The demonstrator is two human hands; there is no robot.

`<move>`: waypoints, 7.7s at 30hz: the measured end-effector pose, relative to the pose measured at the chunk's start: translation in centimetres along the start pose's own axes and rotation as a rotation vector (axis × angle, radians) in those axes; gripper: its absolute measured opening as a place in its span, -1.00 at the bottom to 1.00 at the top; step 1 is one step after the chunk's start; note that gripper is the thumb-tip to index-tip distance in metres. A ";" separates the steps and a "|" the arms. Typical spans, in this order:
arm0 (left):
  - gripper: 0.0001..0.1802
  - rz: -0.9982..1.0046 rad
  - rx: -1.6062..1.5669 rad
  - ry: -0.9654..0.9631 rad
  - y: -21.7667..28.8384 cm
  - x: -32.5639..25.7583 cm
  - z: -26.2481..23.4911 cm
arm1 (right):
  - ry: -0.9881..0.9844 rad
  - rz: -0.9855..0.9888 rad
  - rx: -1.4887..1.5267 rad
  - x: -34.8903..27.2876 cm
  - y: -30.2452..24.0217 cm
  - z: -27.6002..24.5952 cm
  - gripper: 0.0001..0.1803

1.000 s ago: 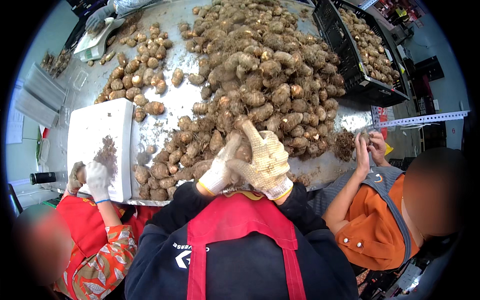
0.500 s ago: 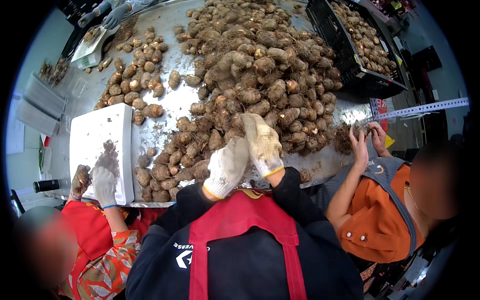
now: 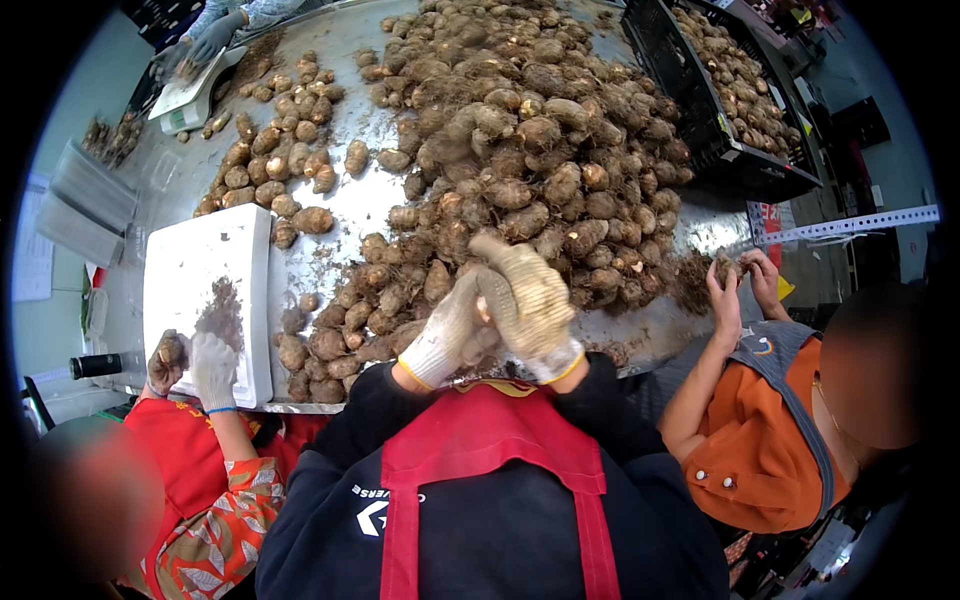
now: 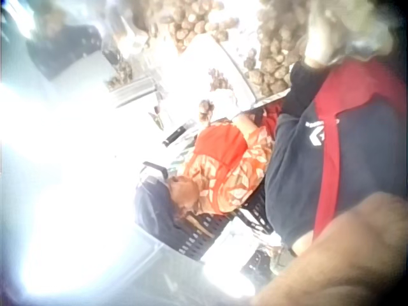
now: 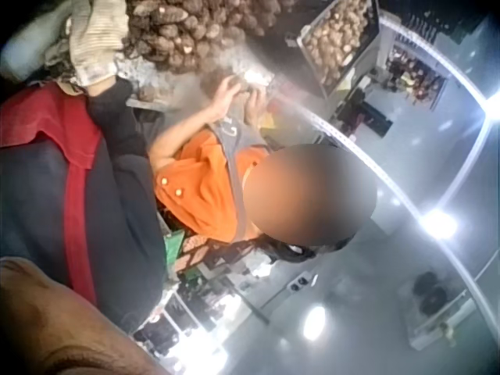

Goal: The person cleans a large pile of root vegetables on a metal table by hand, removing dirt and small roots. They work alongside other people who are also cleaning vegetables. The cleaned vegetables are placed into a black crate.

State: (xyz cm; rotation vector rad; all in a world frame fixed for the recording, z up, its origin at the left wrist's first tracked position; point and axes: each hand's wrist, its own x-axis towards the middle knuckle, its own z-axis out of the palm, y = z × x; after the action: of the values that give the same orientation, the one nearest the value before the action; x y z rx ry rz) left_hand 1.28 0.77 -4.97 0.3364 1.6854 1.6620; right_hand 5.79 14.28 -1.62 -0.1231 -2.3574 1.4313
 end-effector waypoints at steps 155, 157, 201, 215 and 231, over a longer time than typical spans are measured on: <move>-0.33 0.388 0.761 0.046 2.7 -1.0 -2.9 | -0.250 0.545 0.392 -2.5 2.5 -1.4 -0.56; -0.32 0.418 0.712 0.028 3.1 -1.2 -3.2 | -0.242 0.640 0.511 -2.8 3.0 -1.6 -0.59; -0.27 0.150 0.563 -0.046 3.1 -2.7 -3.4 | -0.254 0.752 0.625 -3.9 2.2 -2.8 -0.59; -0.62 -0.083 -0.111 0.280 2.4 2.4 -13.0 | 0.253 0.921 0.431 -10.4 8.3 -8.6 -0.75; -0.64 0.091 0.094 0.135 3.4 1.6 -7.0 | -0.244 0.576 -0.303 -10.8 8.3 -3.8 -0.48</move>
State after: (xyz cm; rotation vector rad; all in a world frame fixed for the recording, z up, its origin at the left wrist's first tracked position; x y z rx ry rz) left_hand -5.45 -3.02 -3.04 0.3573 1.8779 1.7074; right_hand 16.15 18.56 -10.19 -0.8075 -2.8804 1.3608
